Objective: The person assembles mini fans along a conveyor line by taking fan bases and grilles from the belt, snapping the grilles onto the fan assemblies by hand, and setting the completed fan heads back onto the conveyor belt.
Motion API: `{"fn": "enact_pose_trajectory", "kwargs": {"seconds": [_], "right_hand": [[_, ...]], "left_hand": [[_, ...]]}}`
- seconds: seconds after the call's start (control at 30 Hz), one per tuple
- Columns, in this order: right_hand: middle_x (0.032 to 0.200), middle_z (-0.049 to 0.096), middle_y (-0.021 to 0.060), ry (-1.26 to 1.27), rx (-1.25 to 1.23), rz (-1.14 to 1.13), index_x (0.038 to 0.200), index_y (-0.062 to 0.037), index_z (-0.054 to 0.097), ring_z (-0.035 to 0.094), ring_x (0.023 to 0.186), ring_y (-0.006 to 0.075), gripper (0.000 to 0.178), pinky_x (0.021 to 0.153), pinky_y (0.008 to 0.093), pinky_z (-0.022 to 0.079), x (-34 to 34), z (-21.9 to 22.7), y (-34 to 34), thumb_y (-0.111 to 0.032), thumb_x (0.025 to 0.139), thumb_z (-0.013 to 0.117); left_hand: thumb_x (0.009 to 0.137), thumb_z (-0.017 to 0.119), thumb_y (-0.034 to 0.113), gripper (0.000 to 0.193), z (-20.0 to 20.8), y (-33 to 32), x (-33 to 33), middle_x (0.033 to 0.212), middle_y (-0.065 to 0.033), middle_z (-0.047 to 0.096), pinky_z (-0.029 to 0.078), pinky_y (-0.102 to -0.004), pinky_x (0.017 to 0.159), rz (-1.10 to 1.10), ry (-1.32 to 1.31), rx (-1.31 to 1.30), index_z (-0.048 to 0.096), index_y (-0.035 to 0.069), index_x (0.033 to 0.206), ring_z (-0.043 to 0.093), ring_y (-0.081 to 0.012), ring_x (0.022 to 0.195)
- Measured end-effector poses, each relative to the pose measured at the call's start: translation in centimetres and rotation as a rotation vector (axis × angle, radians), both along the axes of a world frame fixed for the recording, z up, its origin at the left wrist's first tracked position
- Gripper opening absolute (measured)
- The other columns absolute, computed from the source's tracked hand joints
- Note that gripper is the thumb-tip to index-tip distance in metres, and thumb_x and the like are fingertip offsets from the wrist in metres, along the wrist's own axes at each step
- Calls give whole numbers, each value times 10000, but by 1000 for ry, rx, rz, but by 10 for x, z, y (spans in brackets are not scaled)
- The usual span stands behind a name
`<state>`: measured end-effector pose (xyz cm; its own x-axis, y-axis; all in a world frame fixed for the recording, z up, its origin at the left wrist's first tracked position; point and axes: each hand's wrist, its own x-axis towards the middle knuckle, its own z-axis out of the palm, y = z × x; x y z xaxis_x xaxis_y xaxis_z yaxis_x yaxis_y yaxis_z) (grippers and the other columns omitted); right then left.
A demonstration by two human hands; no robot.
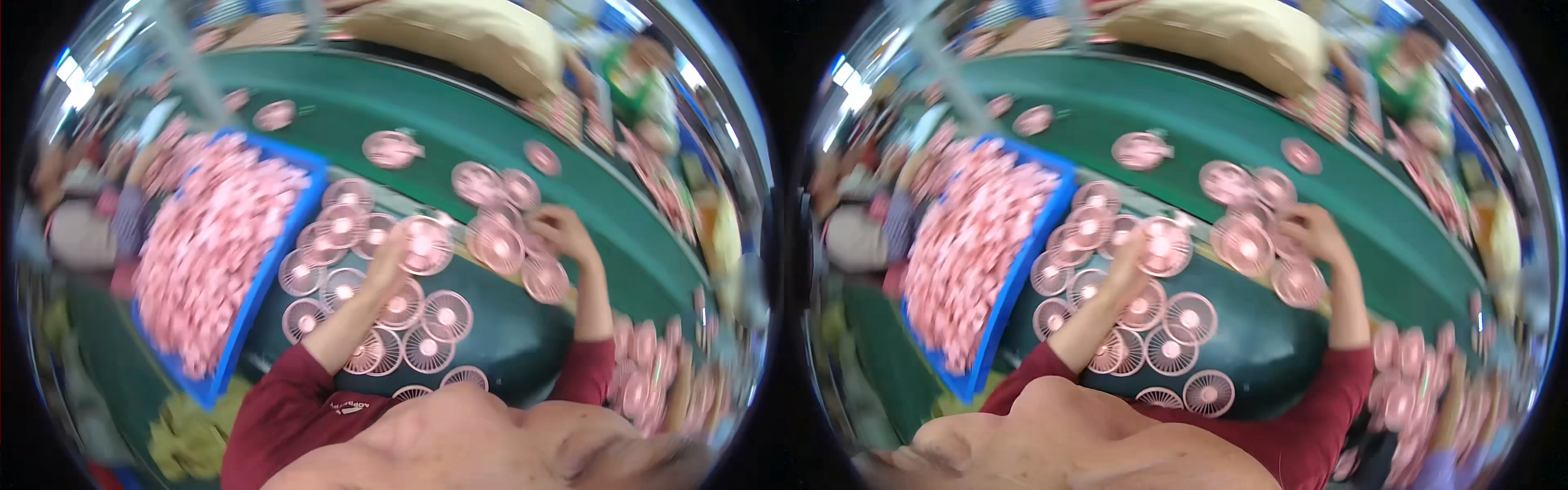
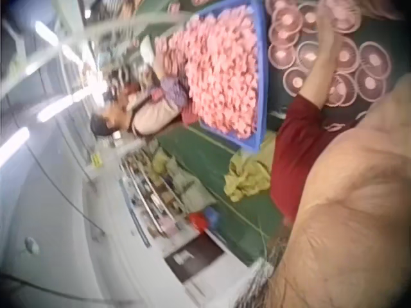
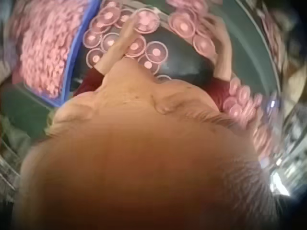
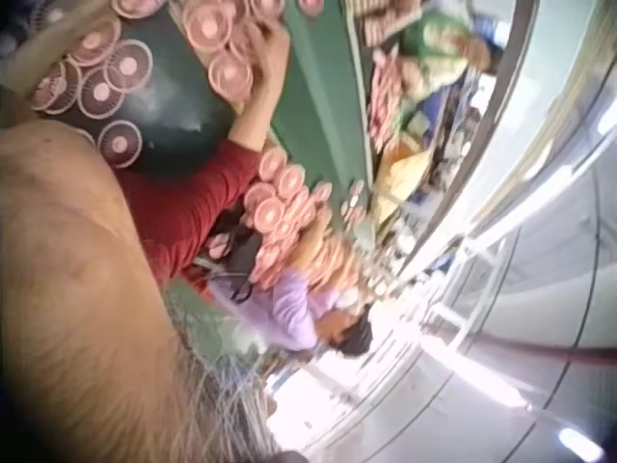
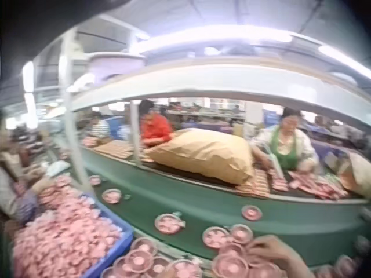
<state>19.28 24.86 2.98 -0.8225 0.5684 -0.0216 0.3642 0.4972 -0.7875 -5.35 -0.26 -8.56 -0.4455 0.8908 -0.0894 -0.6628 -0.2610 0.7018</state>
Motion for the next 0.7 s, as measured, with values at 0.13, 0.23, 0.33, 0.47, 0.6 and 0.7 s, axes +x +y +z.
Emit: {"fn": "enact_pose_trajectory", "kwargs": {"seconds": [0.13, 0.23, 0.33, 0.47, 0.6, 0.7], "right_hand": [[950, 707, 141, 105, 398, -349, 1103, -4, 662, 674, 843, 238, 313, 764, 341, 523, 10, -46, 131, -243, 901, 659], [1139, 654, 157, 231, 840, -316, 1299, -48, 549, 596, 1113, 330, 512, 934, 422, 469, 17, -105, 229, -347, 899, 662], [1360, 525, 147, -283, 465, -507, 1408, -253, 473, 508, 1227, 380, 694, 1022, 483, 410, -12, -128, 246, -537, 812, 684], [1419, 460, 123, -467, 657, -552, 1373, -387, 493, 440, 1269, 411, 614, 1000, 580, 395, -60, -92, 159, -513, 803, 683], [1284, 552, 164, -200, 685, -303, 1335, -244, 567, 518, 1191, 354, 573, 1007, 466, 424, -19, -101, 145, -354, 795, 724], [1238, 599, 190, -145, 611, -115, 1311, -134, 588, 551, 1148, 356, 600, 1040, 435, 400, -3, -86, 106, -280, 752, 747]], "left_hand": [[1010, 496, 180, 384, 17, 9, 13, 1271, -71, 561, 497, -331, 966, -78, -6, 87, 458, 36, 1364, 569, -167, 1145], [1029, 487, 227, 383, 35, 7, 22, 1253, -89, 580, 497, -346, 955, -88, -101, -10, 463, 40, 1362, 585, -174, 1126], [1024, 498, 237, 398, 38, 5, 25, 1246, -90, 586, 509, -349, 941, -77, -119, -20, 458, 31, 1362, 599, -181, 1110], [1031, 487, 247, 378, 41, -1, 21, 1240, -74, 588, 525, -342, 919, -24, -165, -14, 466, 44, 1350, 604, -162, 1100], [1029, 496, 259, 376, 42, 0, 21, 1225, -50, 587, 531, -323, 916, -64, -133, -5, 475, 55, 1344, 602, -139, 1091], [1013, 522, 232, 369, 29, 2, 15, 1242, -17, 558, 506, -309, 937, -53, 41, 25, 489, 67, 1341, 562, -123, 1113]]}}
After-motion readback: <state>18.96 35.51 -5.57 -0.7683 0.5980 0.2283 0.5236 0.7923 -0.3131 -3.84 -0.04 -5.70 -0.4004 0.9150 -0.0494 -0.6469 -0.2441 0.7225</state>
